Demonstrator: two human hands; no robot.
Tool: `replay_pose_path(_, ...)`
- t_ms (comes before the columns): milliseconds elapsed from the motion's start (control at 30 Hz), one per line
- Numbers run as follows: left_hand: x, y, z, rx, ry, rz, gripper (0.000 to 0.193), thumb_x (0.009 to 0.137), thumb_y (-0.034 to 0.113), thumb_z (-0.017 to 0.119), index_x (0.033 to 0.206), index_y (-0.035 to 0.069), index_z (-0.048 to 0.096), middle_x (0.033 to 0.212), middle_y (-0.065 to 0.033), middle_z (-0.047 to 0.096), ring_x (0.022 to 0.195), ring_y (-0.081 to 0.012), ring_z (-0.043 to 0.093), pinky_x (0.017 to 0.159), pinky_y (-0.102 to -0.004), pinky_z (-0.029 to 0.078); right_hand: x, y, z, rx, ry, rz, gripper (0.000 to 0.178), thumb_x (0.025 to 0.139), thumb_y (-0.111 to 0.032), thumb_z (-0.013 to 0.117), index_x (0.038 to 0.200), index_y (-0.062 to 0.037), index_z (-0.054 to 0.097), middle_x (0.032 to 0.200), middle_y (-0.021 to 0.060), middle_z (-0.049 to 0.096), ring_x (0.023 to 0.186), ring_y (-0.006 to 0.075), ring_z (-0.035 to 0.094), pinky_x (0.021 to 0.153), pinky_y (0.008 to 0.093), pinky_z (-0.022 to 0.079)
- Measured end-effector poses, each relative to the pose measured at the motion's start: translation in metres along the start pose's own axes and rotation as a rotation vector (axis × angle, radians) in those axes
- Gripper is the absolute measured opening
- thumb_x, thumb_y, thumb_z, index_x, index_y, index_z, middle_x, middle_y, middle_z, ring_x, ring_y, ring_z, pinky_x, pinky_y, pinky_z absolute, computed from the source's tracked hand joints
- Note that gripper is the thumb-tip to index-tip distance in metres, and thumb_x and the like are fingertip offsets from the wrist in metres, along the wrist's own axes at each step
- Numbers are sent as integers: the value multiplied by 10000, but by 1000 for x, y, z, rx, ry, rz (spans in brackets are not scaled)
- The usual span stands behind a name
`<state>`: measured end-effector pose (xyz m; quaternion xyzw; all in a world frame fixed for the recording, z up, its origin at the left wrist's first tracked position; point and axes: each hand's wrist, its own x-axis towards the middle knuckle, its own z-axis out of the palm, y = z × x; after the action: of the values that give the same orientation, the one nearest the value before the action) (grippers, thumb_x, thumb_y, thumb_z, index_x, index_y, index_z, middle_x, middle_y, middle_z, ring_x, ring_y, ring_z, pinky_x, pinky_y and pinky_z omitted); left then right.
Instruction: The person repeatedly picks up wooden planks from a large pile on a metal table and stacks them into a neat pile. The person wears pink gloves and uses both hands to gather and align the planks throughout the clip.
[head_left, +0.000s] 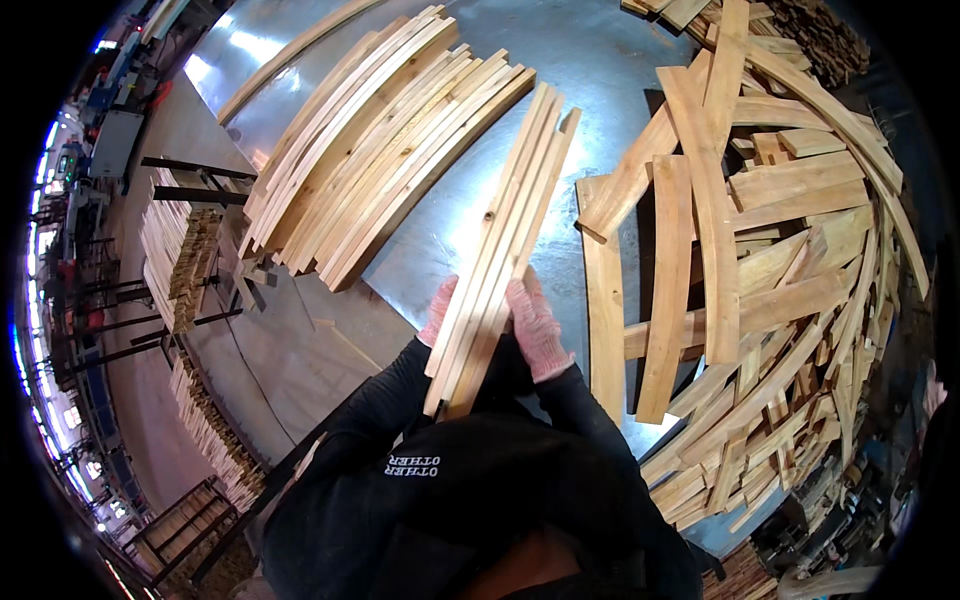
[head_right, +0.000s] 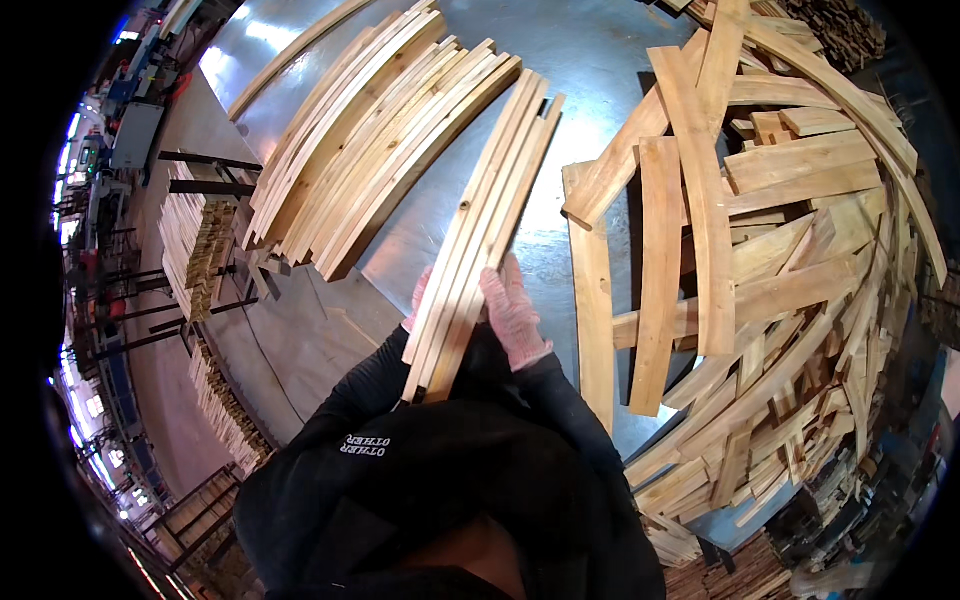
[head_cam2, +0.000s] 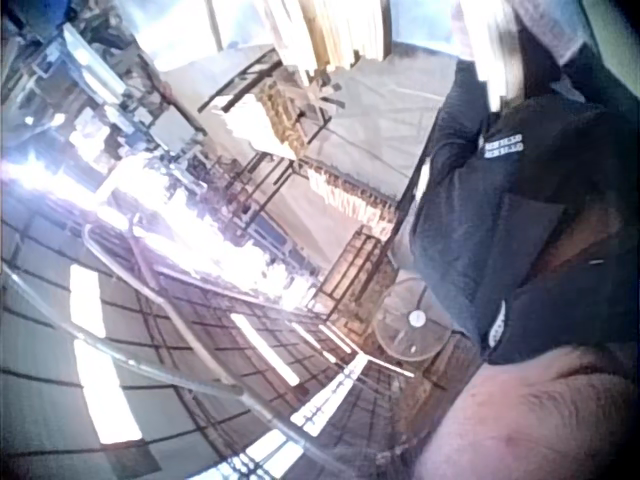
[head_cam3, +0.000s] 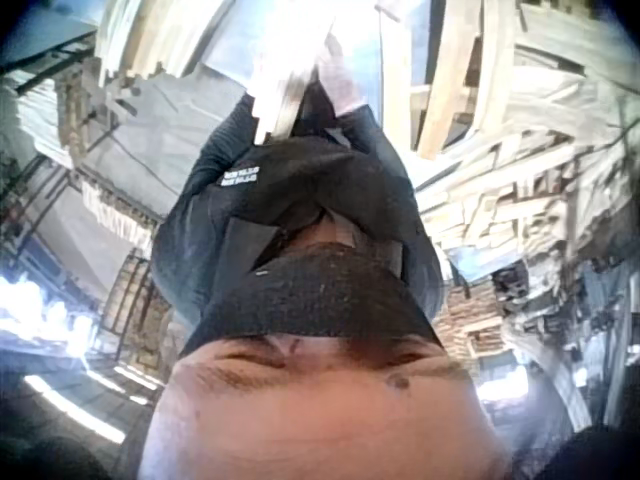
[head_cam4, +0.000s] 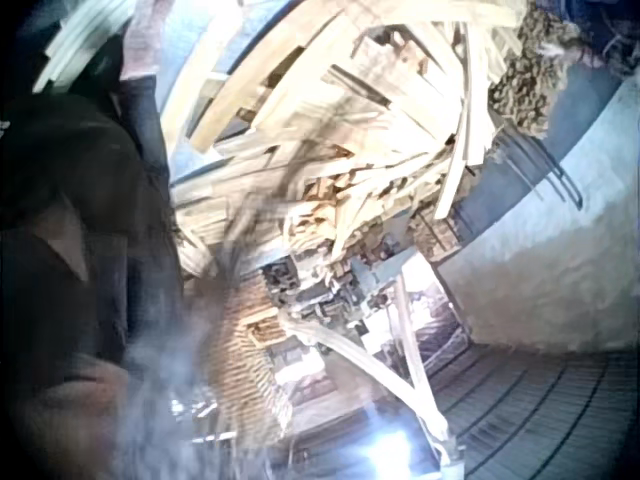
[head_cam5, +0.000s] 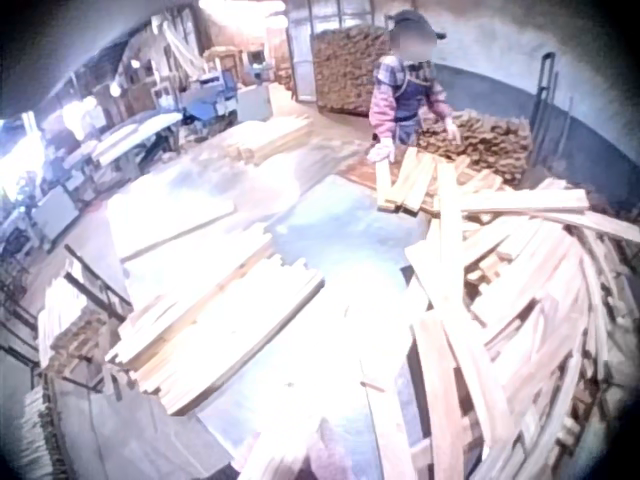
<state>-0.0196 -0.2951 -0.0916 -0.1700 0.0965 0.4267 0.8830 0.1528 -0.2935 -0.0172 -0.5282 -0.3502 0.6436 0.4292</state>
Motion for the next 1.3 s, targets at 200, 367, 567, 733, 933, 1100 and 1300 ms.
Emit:
replay_pose_path(200,-47,55,51,2624,509,-388,322,975,314,513,1131,61,639,1055,-196,705,1014,-376,678,766,-447,573,79,33,29,-292,173,181,1147,867,-356,773,1549,99,-30,1474,207,468,1301,298,514,1056,323,423)
replay_pose_path(367,-85,55,145,2663,579,953,373,835,358,734,1113,113,688,1020,-149,705,895,-349,691,805,-494,565,116,-37,75,-876,-163,271,1050,907,-690,492,1479,143,204,1234,305,635,1187,419,607,1023,437,457)
replay_pose_path(567,-51,101,91,3234,671,454,928,749,405,788,1490,40,366,1492,-328,327,1366,-512,327,1156,-657,182,58,-29,12,-1229,455,-392,854,882,-493,650,1450,85,385,1371,270,543,1285,396,512,1108,461,366)
replay_pose_path(733,-45,61,87,2867,258,690,902,813,350,762,1514,-10,323,1453,-323,410,1327,-428,448,1115,-586,342,-35,4,-103,-1458,371,329,1046,773,-545,728,1540,-14,254,1373,244,525,1269,426,504,1099,511,368)
replay_pose_path(933,0,-61,57,1028,87,-479,734,961,377,665,1525,43,335,1408,-143,543,1320,-276,503,1071,-444,458,-84,-44,-123,-508,-198,246,473,921,-388,640,1263,-60,649,1070,192,702,1050,323,663,915,344,510)
replay_pose_path(1100,14,-119,55,751,128,-306,498,942,228,677,1343,1,487,1222,-118,632,1087,-259,642,910,-409,566,-45,-103,-166,-1499,793,-527,697,844,-482,709,1381,-67,552,1262,167,641,1175,373,600,1018,478,464)
replay_pose_path(1300,48,-129,52,1320,296,-24,288,962,119,565,1221,-3,552,1049,-100,676,861,-223,703,740,-369,615,-26,-116,-238,-1336,603,144,651,863,-438,655,1378,-79,484,1241,196,645,1100,376,646,914,478,524)
